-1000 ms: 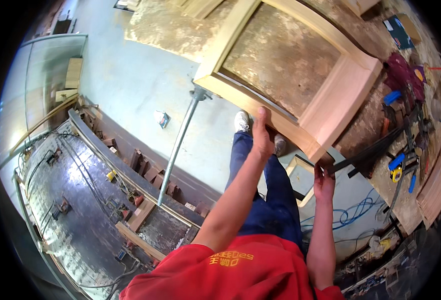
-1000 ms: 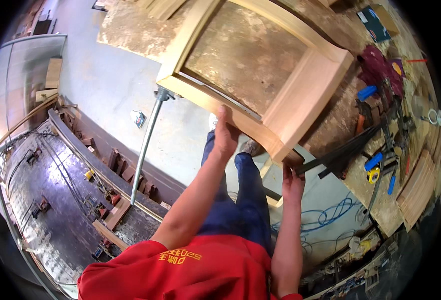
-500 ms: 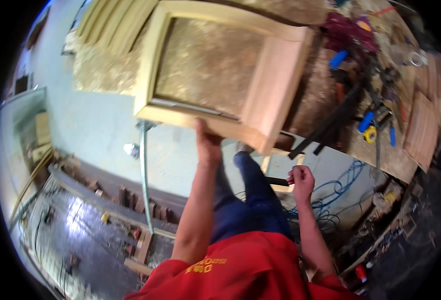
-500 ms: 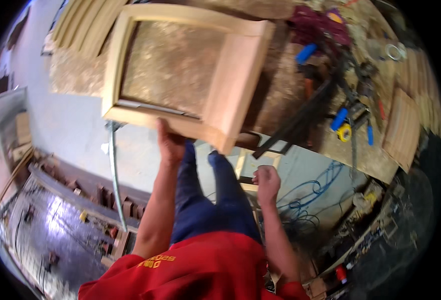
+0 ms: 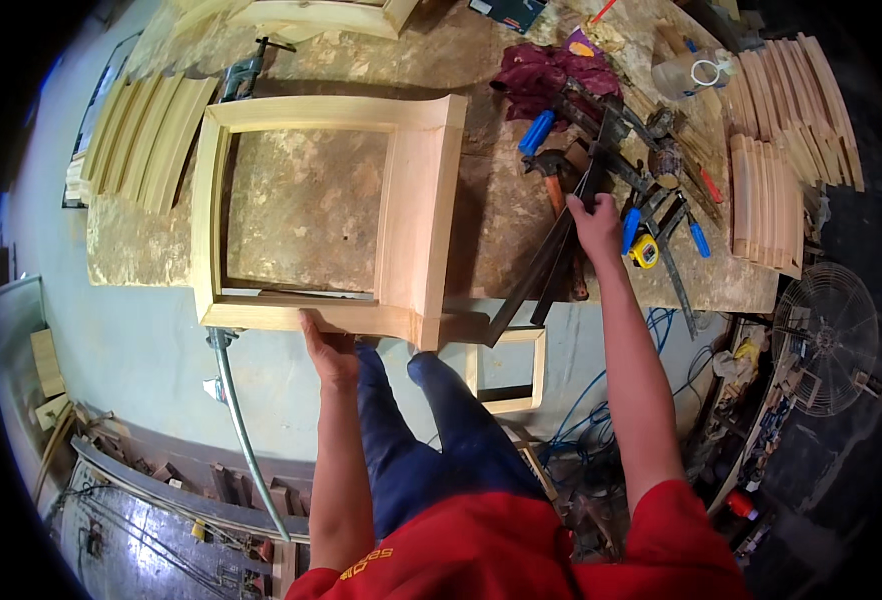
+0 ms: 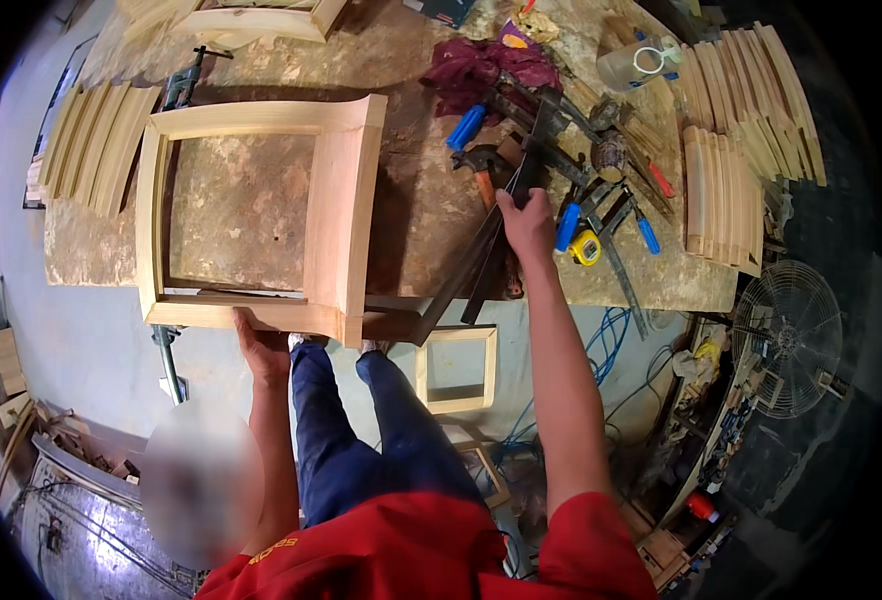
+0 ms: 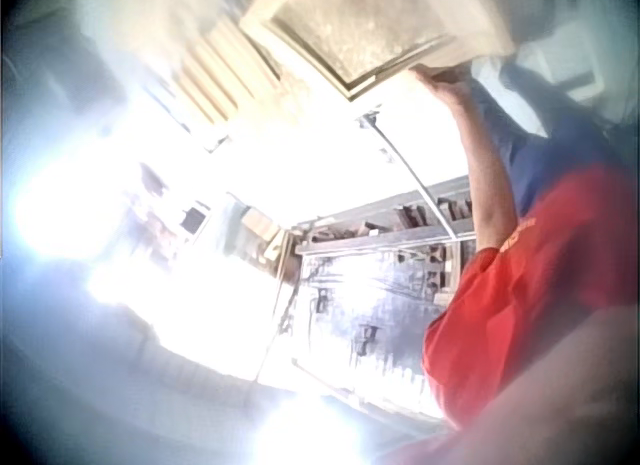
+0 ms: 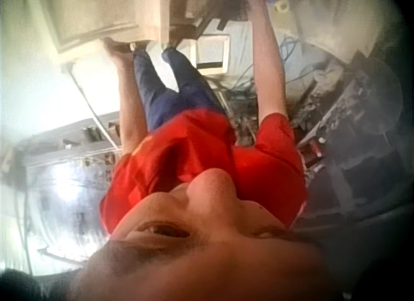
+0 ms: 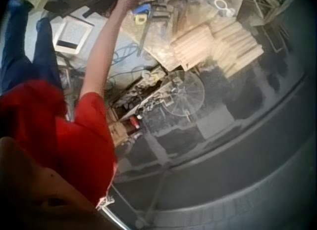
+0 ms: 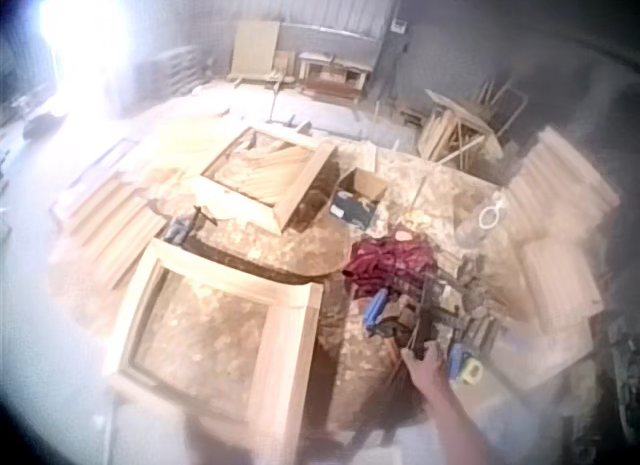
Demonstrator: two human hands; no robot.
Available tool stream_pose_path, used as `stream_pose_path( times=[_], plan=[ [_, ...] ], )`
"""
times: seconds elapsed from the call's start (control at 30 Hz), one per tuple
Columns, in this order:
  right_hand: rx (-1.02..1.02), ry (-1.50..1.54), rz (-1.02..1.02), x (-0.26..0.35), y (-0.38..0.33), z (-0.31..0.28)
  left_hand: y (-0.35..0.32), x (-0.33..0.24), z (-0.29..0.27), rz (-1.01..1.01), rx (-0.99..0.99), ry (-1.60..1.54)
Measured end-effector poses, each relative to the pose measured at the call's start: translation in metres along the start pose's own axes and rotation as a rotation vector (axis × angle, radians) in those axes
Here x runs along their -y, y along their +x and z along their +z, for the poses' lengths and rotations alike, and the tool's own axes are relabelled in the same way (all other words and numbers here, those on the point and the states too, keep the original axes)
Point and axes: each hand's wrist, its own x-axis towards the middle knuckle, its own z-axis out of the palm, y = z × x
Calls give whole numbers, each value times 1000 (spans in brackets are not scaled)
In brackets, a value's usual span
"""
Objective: The person assembles a wooden frame by measuring, positioning, and clamping wooden pieces together. They use a tape measure, clamps, and a hammer to secure the frame components on a workbench in a workshop.
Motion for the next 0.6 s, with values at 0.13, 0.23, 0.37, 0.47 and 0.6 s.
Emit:
stream_pose_path(
  times=[0.13, 0.23, 0.37, 0.47, 0.6],
  plan=[
    [227, -104, 111, 0, 28, -2, 1, -3, -11, -45, 106, -6],
    [300, 155, 149, -20, 20, -28, 5, 1, -8, 3, 21, 37],
    [255, 503, 111, -24, 4, -68, 6, 6, -3, 13, 15, -6],
    [273, 399, 142, 25, -70, -108, 2, 5, -10, 10, 48, -7],
    [760, 695, 411, 74, -188, -171, 20, 18, -49, -10, -40, -164]
  ],
)
